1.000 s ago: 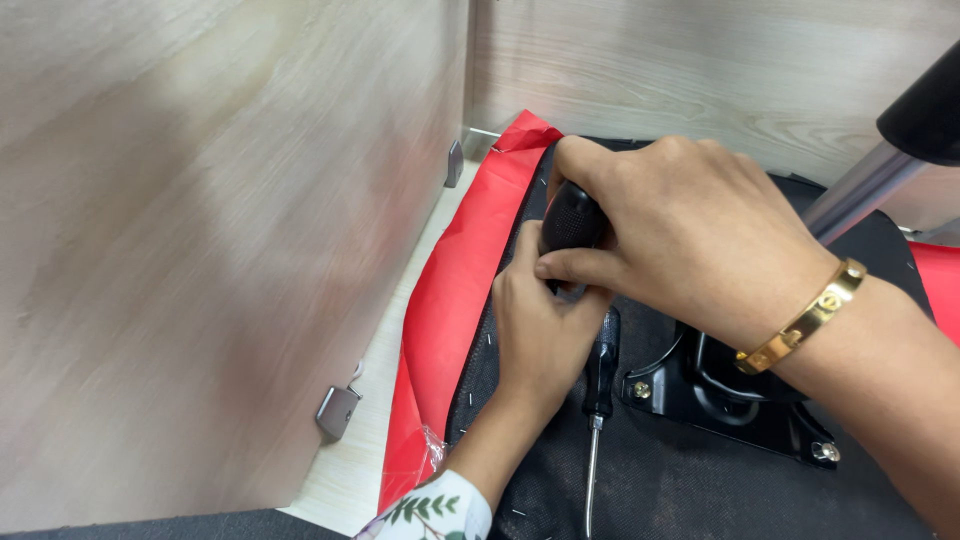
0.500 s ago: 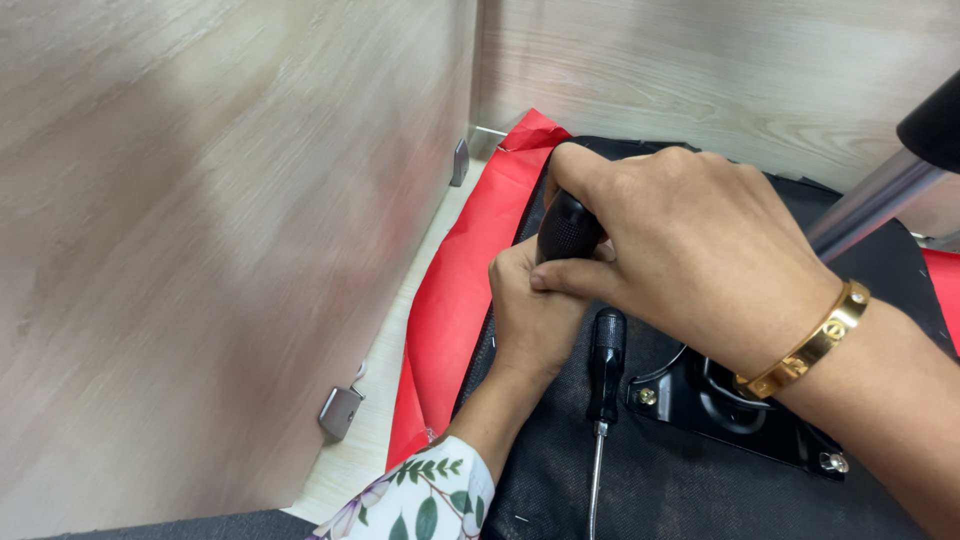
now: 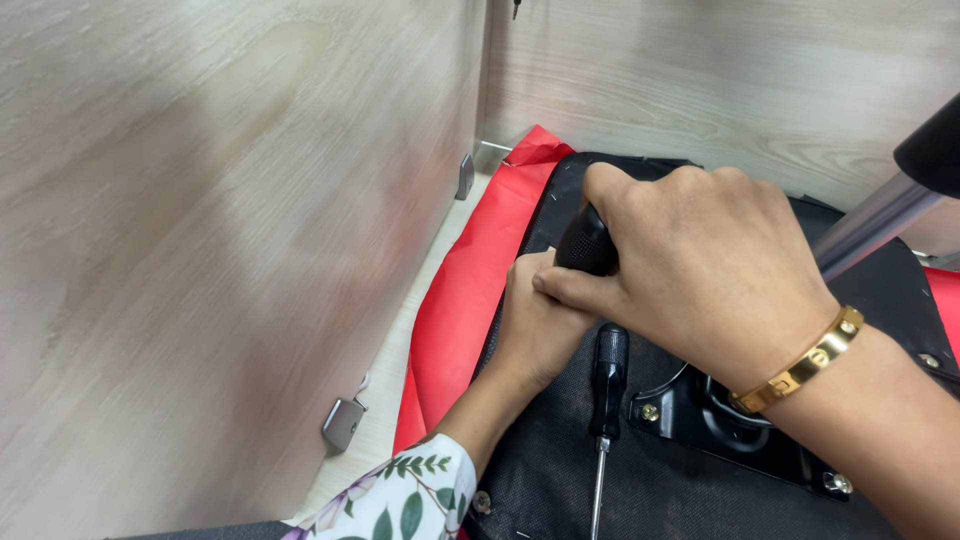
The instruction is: The person uses a screwdriver to tighten screws on the underside of an office chair base. They then attach a black plastic knob to the central gas lift column and tighten it by hand.
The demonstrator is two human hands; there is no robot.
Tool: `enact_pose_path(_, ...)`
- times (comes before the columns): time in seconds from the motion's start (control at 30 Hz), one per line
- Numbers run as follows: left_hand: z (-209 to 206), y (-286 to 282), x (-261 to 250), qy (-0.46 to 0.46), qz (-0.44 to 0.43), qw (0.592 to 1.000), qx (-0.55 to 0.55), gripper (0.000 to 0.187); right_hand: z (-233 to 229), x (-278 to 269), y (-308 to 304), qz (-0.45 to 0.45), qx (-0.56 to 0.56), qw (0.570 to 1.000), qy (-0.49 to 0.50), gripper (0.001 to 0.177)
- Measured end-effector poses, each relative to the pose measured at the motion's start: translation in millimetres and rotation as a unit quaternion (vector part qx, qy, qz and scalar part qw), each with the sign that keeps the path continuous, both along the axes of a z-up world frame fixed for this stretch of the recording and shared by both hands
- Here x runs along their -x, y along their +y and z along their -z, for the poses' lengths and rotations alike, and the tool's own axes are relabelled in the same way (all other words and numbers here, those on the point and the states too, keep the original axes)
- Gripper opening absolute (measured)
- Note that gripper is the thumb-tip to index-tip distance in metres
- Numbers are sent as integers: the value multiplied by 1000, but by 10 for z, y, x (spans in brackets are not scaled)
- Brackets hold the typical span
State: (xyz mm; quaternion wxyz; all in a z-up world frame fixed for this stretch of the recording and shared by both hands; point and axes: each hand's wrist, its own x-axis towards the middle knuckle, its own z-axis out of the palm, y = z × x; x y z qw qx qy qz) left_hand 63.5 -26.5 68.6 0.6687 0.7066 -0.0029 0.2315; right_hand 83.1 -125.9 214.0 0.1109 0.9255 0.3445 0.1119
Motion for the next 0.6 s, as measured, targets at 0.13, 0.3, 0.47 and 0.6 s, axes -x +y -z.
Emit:
enact_pose_path(0.13, -149, -43, 32, 66, -71, 993, -64, 16, 10, -22, 17, -15, -8, 997, -75, 71)
enact_pose_path(0.3, -196, -134, 112, 18, -81, 996, -10, 21, -15, 43, 50, 11, 30, 997, -69, 77)
enact_pose_path(0.47, -94, -113, 39, 18, -84, 995, -57, 24, -14, 106, 26, 41, 61, 995, -65, 76)
enact_pose_path(0.6, -12, -145, -33, 16, -86, 994, -66, 30, 14, 103, -43, 20, 35, 995, -90, 77)
